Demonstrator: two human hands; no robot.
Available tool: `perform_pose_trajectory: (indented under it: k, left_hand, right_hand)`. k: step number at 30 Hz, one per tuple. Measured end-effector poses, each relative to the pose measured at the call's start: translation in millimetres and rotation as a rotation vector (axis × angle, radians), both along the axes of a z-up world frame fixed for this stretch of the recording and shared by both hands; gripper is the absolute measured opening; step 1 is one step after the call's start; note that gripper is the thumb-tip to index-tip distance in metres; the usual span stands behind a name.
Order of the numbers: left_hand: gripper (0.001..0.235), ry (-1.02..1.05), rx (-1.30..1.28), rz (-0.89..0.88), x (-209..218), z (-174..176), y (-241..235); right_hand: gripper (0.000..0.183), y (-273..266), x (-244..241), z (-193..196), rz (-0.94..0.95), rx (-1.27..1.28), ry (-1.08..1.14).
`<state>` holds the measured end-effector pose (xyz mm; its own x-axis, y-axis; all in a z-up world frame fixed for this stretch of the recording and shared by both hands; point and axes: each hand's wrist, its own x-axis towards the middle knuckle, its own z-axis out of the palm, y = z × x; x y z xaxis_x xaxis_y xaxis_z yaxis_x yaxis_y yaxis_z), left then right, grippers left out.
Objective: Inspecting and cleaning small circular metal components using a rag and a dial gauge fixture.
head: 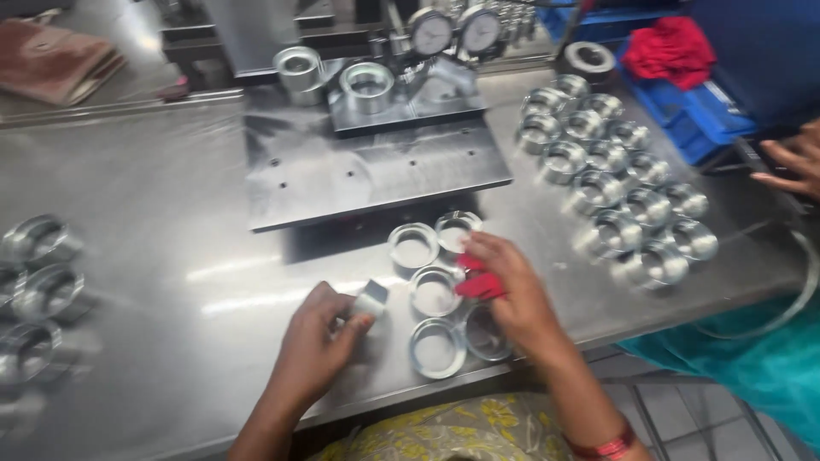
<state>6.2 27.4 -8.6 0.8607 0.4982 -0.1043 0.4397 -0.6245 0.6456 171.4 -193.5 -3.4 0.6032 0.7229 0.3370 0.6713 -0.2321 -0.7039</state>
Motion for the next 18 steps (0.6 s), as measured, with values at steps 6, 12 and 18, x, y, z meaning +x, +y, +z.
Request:
perform_pose_trajectory:
  k: [6,12,18]
  left_hand:
    - [0.018,-0.286,-0.759,-0.220,-13,8,-16]
    - [0.021,-0.392,-0.898,-0.426,-20,18,-35]
    - [0.028,-0.397,-0.855,-0.500,-21,13,-36]
  right_hand:
    - [0.069,19,-46,41,0.197,0.066,0.165]
    - [0.052,21,-58,11,0.347,0.220,0.067]
    - [0.059,14,-76,24,0.257,0.196,0.541]
